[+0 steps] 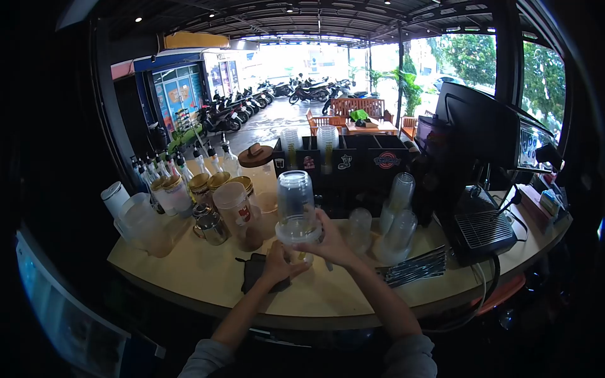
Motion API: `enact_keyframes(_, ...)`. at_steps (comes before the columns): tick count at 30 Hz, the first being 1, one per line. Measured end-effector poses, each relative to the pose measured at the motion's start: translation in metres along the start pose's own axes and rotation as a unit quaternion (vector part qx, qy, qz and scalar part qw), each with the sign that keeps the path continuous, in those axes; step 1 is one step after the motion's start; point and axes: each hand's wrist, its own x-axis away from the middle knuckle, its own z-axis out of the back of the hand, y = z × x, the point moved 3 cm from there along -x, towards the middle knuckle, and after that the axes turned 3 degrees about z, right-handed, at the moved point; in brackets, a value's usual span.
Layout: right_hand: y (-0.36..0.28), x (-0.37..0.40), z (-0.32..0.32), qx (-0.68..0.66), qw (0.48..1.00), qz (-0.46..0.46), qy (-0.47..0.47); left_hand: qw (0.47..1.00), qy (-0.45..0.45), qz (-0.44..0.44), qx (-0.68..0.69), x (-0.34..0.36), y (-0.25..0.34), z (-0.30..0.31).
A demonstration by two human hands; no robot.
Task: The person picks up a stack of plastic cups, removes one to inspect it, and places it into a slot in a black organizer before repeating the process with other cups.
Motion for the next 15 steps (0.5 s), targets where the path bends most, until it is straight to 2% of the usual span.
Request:
enact_keyframes(1,0.002,0.002,-0.004,0.033,0.999,0.022,0.004,1.000,0.003,0.002,-0.001,-0.001,0.000,0.004)
enact_keyframes(3,0.008,0.005,-0.002,0.085,0.995,0.050,0.007,0.988,-0.012,-0.156,0.013,0.000,0.006,0.014)
enact_keyframes(4,0.001,0.006,0.004,0.084,0.995,0.052,0.006,0.987,-0.010,-0.157,0.011,0.003,0.002,0.022)
enact_keyframes(6,-0.021,0.005,0.014,0.118,0.991,0.056,-0.026,0.977,0.095,-0.163,0.100,0.011,-0.006,0.053)
enact_keyframes(7,-0.031,0.005,0.017,0.077,0.996,0.015,-0.043,0.977,0.096,-0.164,0.095,0.013,0.008,0.069)
enact_keyframes(8,-0.038,0.002,0.018,0.073,0.996,0.017,-0.045,0.959,0.097,-0.108,0.242,0.015,0.018,0.086)
enact_keyframes(9,-0.042,0.000,0.017,0.091,0.994,0.019,-0.062,0.917,0.096,-0.048,0.384,0.018,0.030,0.101)
enact_keyframes(10,-0.044,-0.003,0.015,0.111,0.990,0.020,-0.080,0.918,0.100,-0.044,0.382,0.019,0.046,0.113)
enact_keyframes(12,-0.048,-0.009,0.009,0.135,0.985,0.037,-0.100,0.812,0.096,-0.170,0.550,0.017,0.079,0.132)
enact_keyframes(13,-0.052,-0.010,0.004,0.159,0.978,0.050,-0.127,0.812,0.101,-0.166,0.550,0.015,0.080,0.138)
enact_keyframes(15,-0.052,-0.011,-0.005,0.180,0.969,0.065,-0.158,0.881,-0.008,-0.189,0.434,0.012,0.085,0.143)
